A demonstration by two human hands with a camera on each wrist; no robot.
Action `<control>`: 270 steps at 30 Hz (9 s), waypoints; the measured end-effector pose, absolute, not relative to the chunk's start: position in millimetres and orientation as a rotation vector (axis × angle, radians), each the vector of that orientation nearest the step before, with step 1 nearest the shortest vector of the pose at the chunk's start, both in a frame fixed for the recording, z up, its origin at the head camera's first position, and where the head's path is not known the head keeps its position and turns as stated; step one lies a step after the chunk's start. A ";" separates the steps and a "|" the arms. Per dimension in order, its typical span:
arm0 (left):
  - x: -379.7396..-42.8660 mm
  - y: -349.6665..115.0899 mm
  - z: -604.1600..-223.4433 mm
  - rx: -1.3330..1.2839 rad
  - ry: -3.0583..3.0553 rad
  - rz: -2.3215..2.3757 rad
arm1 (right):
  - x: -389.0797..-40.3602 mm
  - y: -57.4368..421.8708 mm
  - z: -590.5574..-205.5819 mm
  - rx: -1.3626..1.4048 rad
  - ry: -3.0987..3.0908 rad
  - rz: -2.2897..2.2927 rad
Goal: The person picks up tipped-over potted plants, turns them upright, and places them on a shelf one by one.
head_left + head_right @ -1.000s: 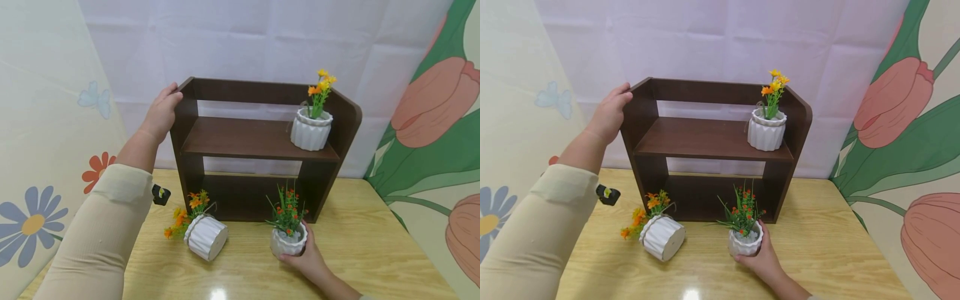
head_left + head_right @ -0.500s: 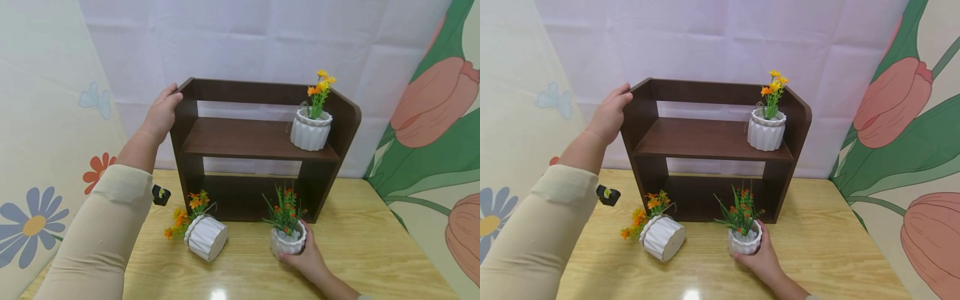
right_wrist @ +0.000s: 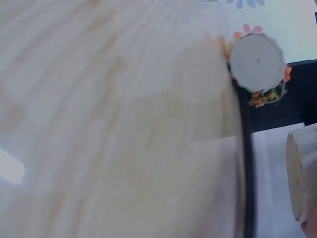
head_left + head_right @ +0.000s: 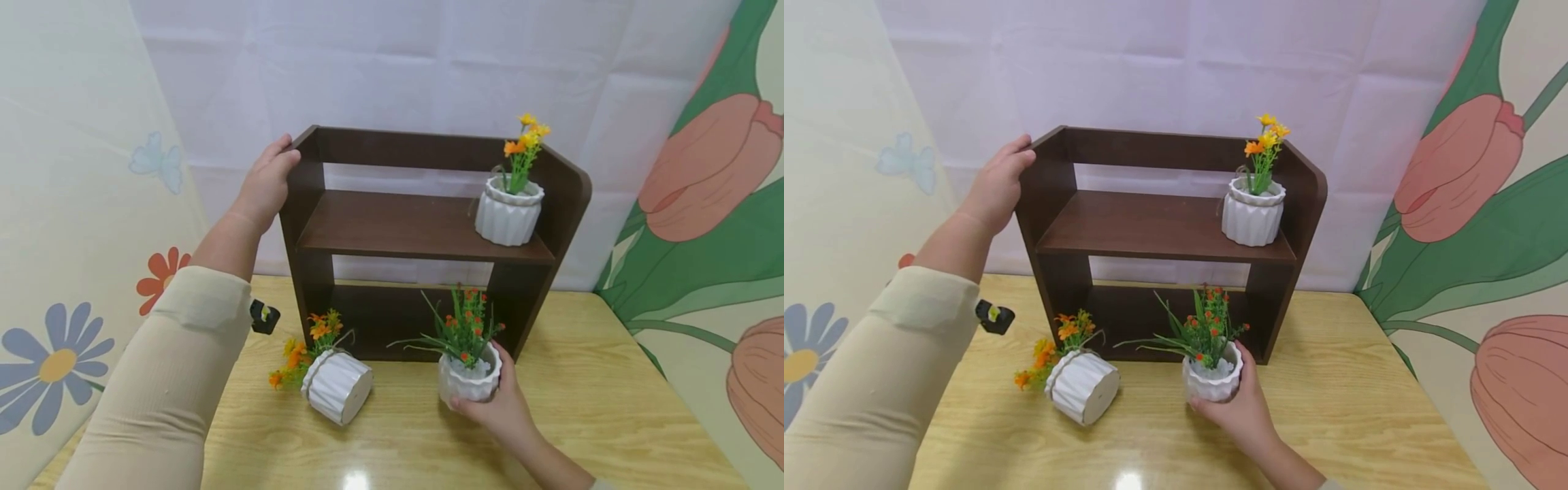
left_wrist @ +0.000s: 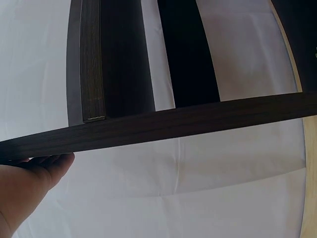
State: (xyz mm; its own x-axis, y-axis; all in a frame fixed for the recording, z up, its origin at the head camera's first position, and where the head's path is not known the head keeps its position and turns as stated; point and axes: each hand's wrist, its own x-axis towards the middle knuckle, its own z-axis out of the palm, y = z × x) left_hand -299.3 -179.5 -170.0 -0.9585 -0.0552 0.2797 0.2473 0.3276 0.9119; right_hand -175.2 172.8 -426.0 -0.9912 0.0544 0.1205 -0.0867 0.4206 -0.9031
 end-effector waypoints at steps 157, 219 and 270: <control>-287.7 -181.7 -169.8 -0.192 -2.333 -1.646 | -302.7 61.6 -234.1 -0.148 -2.172 1.281; -282.1 -182.6 -167.5 -0.166 -2.318 -1.670 | -246.0 90.9 -241.3 0.321 -2.310 1.354; -281.1 -181.6 -166.6 -0.164 -2.333 -1.644 | -203.5 39.8 -322.6 0.765 -2.754 1.176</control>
